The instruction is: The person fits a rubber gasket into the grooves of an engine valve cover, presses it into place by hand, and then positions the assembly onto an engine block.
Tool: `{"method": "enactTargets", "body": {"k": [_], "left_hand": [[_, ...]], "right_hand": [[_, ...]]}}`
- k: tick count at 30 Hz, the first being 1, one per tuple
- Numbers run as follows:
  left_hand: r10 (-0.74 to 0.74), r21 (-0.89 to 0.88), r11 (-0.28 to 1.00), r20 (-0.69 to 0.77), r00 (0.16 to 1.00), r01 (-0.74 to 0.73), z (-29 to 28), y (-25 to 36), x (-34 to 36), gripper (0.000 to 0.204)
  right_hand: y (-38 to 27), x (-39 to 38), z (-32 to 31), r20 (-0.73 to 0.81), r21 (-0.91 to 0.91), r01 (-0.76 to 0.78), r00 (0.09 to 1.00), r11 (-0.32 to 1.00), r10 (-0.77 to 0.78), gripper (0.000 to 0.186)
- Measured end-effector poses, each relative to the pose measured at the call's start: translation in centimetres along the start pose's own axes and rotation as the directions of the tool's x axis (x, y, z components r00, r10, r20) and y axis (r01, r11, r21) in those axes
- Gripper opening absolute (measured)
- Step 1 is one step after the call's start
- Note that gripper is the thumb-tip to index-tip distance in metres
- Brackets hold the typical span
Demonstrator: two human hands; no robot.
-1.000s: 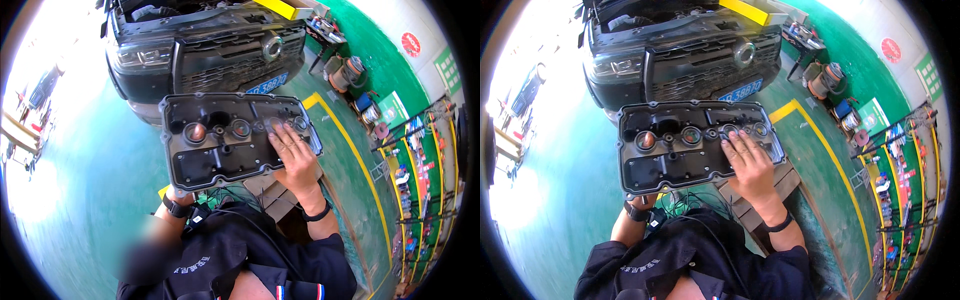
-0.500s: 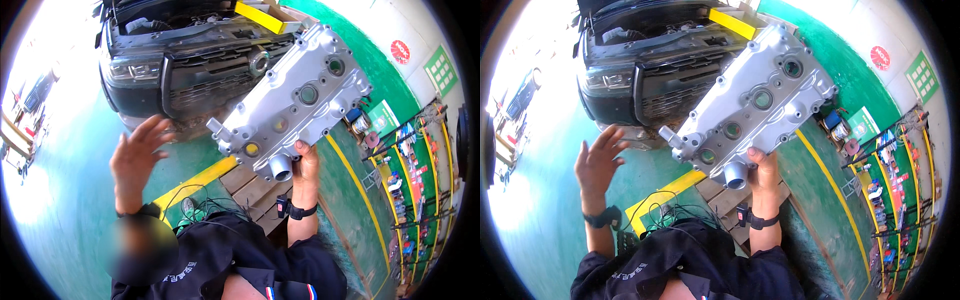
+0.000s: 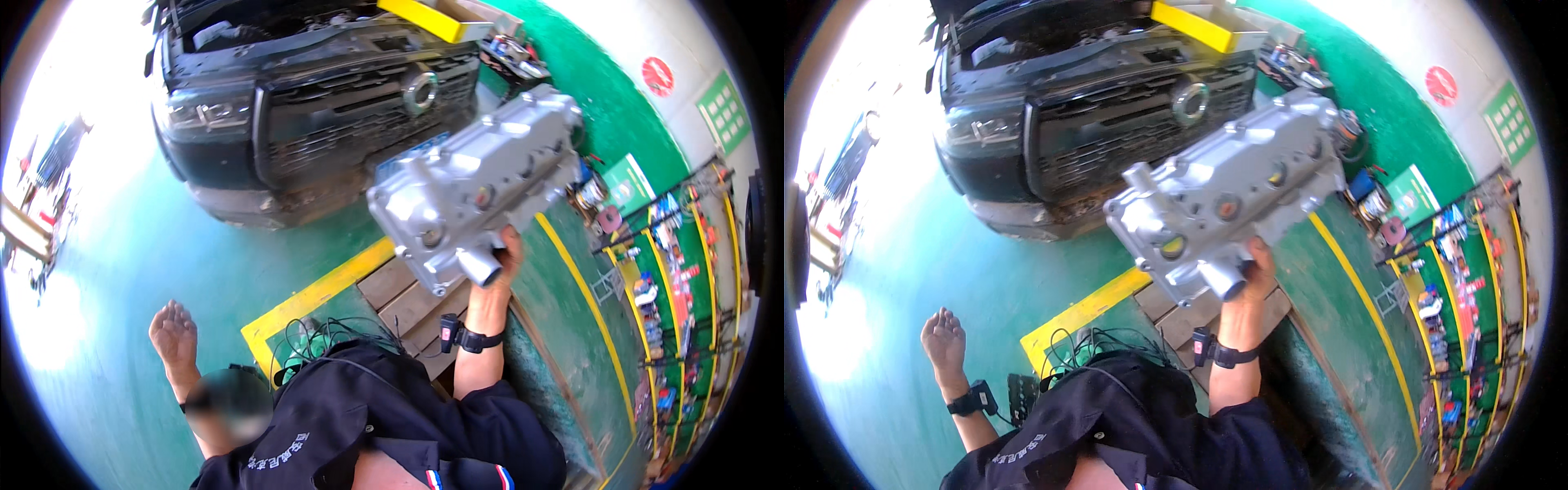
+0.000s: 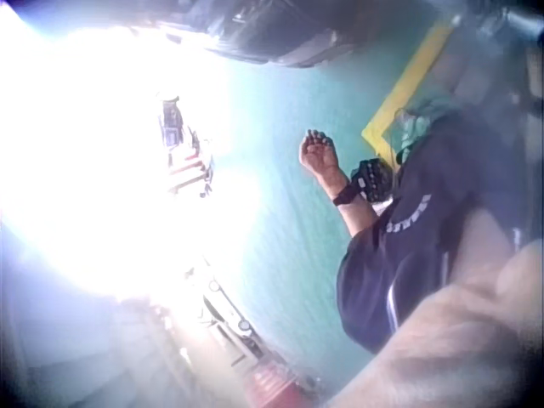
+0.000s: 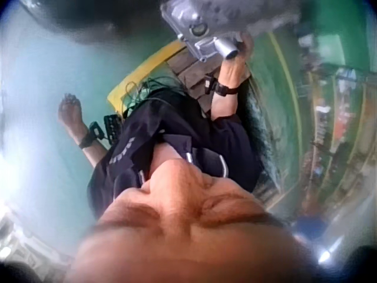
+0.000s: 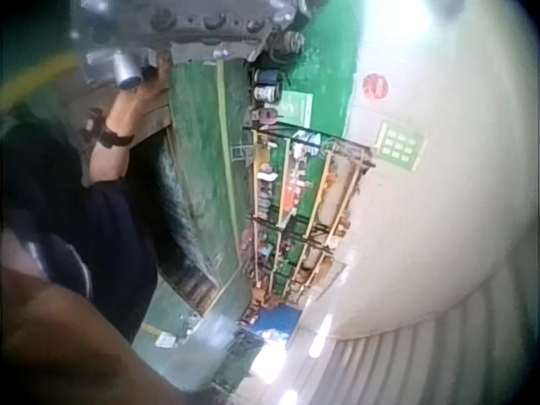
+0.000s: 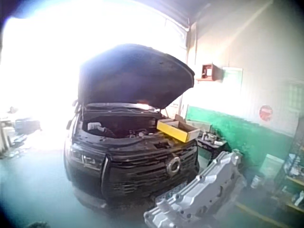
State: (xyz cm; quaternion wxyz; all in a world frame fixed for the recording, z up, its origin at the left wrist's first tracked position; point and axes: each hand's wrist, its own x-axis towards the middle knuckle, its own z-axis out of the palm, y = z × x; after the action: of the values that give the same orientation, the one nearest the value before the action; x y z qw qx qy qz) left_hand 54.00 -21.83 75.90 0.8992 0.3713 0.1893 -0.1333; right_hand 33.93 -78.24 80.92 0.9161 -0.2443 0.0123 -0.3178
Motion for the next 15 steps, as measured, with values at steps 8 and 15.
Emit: {"method": "enactTargets", "body": {"k": [8,15], "left_hand": [[0.161,0.224,0.960,0.046,0.986,-0.167,0.0,4.6,3.6,0.020],[0.218,0.515,0.815,0.151,0.964,-0.265,5.5,6.7,12.2,0.034]], "right_hand": [[0.6,1.0,-6.3,0.074,0.211,0.227,0.966,0.951,-0.247,0.066],[-5.1,2.1,-3.1,0.231,0.325,0.384,0.854,0.864,-0.467,0.074]]}}
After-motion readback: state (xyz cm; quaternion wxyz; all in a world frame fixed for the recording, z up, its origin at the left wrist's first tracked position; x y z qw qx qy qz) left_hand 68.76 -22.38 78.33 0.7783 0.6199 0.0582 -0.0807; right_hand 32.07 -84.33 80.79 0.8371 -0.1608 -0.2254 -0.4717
